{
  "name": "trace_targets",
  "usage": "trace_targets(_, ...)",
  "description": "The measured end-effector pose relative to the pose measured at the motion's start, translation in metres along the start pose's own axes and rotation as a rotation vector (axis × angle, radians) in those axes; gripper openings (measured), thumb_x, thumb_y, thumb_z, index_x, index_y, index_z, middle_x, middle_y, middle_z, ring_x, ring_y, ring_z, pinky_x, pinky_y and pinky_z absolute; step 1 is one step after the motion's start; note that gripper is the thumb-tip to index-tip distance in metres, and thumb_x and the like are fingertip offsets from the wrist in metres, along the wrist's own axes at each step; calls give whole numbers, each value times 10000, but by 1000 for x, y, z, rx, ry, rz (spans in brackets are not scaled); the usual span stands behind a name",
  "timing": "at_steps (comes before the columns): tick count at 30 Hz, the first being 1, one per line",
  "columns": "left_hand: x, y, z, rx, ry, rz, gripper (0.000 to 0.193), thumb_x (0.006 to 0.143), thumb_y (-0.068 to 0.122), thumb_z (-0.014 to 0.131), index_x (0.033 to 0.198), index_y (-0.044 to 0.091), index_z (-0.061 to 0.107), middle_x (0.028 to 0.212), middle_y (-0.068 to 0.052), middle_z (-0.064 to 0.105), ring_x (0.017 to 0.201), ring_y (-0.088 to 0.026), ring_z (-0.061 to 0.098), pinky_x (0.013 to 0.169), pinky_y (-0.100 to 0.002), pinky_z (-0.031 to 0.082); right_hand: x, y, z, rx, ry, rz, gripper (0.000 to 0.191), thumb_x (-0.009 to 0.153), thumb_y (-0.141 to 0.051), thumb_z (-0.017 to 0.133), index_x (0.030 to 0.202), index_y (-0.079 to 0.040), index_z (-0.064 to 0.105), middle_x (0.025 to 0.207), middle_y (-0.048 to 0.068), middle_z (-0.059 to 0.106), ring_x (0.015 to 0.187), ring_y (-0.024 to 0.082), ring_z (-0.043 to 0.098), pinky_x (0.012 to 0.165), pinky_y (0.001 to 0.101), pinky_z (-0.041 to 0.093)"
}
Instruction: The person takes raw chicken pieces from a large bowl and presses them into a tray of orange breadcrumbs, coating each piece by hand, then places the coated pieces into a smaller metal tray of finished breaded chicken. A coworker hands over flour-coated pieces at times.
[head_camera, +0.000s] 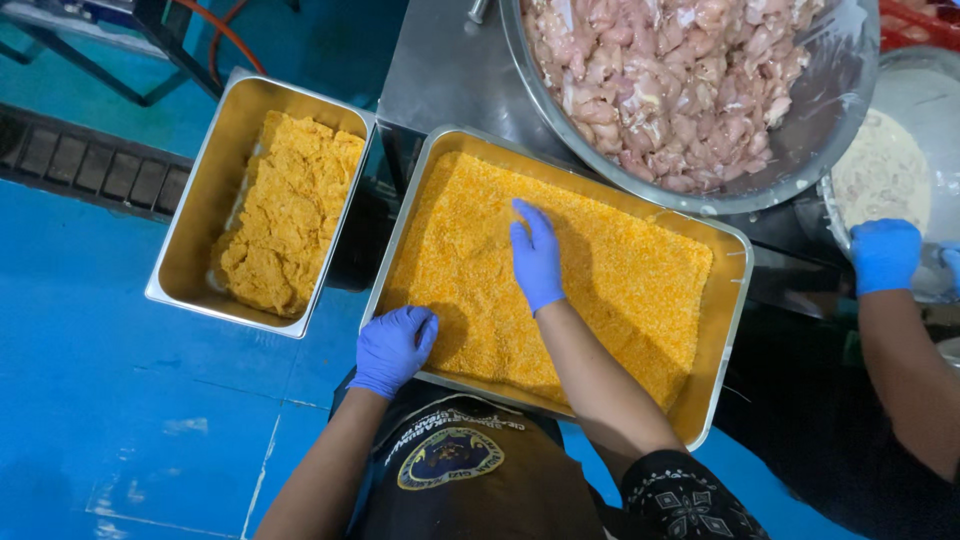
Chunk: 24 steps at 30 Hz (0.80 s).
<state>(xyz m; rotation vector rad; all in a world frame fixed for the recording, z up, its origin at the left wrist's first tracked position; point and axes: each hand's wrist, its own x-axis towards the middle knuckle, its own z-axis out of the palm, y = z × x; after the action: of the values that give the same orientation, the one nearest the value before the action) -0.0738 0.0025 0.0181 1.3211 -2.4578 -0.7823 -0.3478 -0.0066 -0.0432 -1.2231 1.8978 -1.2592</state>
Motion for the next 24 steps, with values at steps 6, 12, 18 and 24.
trace_targets(6, 5, 0, 3, -18, 28, 33, 196, 941, 332, 642, 864, 157, 689, 783, -81, 694, 760, -299, 693, 668, -445, 543, 2, -8, -9, -845, -389, -94, 827, 945, -431, 608, 1571, -17, 261, 1662, 253, 200, 1529, 446, 139, 1206, 612, 91)
trace_targets(12, 7, 2, 5, 9, 20, 42, 197, 931, 333, 649, 860, 153, 685, 792, -88, 698, 759, -309, 694, 665, -456, 542, 0, -25, -2, -901, -444, 13, 1065, 880, -650, 576, 1597, 31, 180, 1658, 285, 116, 1546, 451, 96, 1217, 606, 81)
trace_targets(18, 6, 5, 11, 6, 21, 36, 191, 923, 326, 656, 851, 150, 682, 789, -92, 700, 756, -313, 694, 663, -460, 542, 6, -24, 17, -853, -555, -69, 1073, 908, -711, 523, 1604, 15, 148, 1672, 302, 71, 1556, 460, 56, 1226, 600, 77)
trace_targets(24, 8, 8, 12, 11, 47, 52, 176, 922, 308, 670, 846, 150, 682, 789, -89, 702, 752, -309, 692, 664, -449, 546, -4, -30, 26, -801, -471, -216, 1125, 907, -717, 562, 1624, 31, 125, 1681, 305, 76, 1563, 461, 51, 1241, 587, 91)
